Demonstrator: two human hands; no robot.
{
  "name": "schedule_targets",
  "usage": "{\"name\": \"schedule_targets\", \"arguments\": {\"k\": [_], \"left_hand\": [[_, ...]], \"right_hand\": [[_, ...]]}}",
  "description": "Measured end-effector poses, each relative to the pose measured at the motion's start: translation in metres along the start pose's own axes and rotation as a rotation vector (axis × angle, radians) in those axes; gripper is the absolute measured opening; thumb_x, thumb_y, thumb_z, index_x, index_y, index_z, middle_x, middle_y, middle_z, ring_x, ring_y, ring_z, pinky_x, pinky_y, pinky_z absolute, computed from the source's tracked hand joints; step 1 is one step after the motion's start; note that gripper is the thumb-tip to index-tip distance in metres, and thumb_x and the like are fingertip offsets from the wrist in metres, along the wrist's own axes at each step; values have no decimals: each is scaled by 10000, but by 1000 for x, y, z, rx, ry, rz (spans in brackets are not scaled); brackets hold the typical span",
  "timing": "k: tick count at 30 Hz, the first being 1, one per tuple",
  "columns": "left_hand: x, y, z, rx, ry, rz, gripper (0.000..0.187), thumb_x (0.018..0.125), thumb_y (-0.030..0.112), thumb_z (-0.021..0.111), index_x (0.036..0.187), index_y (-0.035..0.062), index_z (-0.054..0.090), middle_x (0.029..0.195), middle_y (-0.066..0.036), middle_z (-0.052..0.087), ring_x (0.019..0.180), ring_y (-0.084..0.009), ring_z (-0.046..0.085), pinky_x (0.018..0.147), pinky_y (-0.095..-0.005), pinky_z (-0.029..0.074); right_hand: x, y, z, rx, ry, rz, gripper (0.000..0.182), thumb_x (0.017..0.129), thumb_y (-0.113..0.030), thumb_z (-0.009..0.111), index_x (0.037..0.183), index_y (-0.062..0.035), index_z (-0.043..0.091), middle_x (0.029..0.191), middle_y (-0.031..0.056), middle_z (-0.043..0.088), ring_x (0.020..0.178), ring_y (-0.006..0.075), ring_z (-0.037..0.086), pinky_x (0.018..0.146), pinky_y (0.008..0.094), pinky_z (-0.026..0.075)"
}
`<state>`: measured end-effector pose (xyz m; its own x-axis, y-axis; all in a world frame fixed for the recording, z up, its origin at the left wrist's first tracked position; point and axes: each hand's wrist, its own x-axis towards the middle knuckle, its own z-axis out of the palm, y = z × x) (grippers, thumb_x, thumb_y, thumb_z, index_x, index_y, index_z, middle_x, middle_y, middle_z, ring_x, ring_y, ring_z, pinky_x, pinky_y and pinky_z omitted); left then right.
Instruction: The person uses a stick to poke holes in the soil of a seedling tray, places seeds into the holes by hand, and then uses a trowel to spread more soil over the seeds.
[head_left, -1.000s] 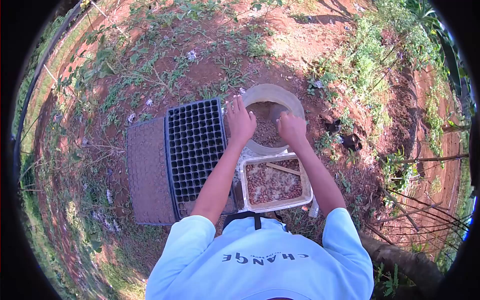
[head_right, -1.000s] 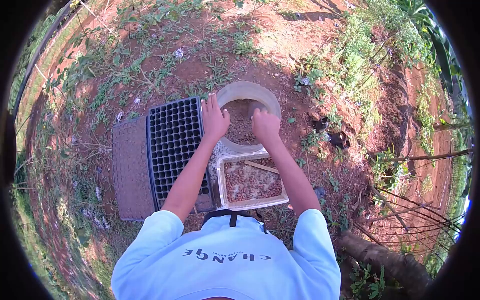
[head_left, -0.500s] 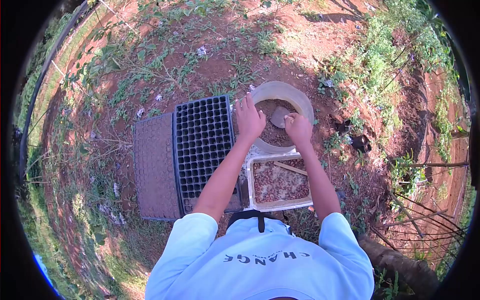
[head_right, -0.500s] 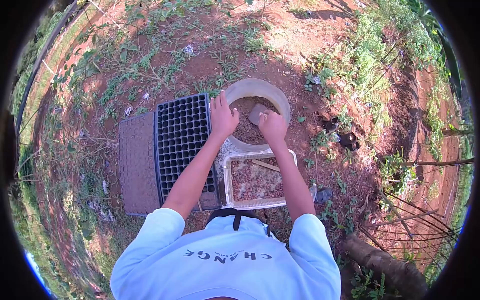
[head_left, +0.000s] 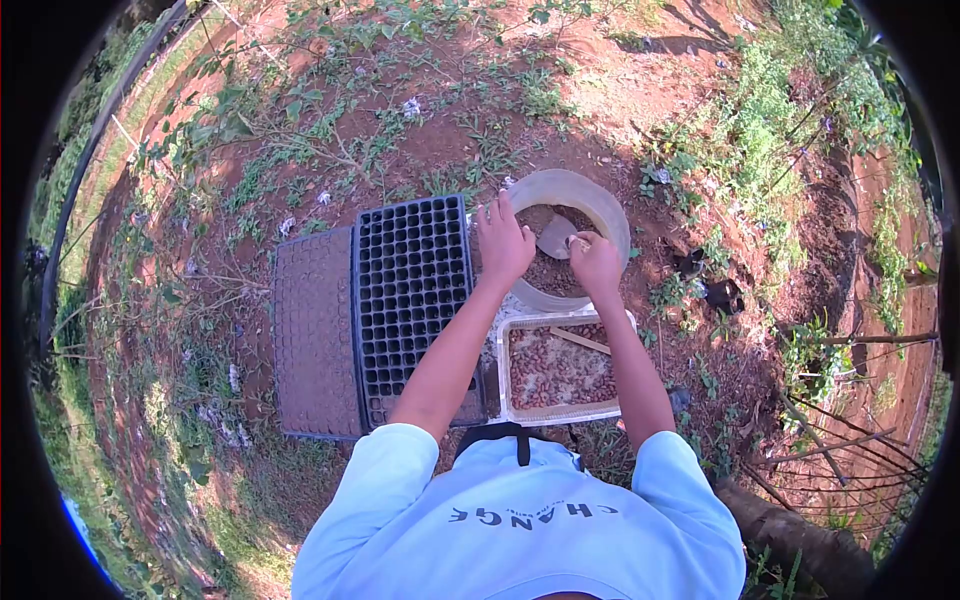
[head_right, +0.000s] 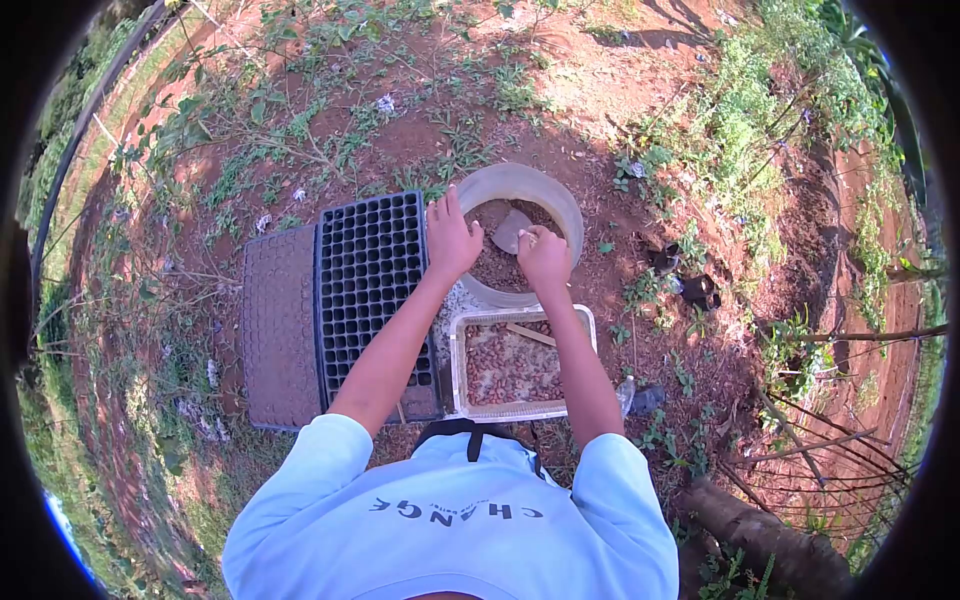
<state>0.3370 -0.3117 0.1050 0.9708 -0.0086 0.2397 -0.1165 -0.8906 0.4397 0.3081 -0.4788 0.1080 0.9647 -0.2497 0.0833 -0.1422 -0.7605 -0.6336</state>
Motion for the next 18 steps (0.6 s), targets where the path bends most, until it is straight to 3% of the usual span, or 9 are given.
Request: {"name": "schedule_targets", "arguments": {"k": [18], "left_hand": [[0,0,1,-21,24,-14,755,788,186,643,1410,-54,288,1314,-262,447,1226,-447,414,1087,-490,320]], "right_hand": [[-2,-8,4,-20,20,-122,299,854,-310,640,1029,-79,712,811,221,692,798,382,684,759,472,538]]}}
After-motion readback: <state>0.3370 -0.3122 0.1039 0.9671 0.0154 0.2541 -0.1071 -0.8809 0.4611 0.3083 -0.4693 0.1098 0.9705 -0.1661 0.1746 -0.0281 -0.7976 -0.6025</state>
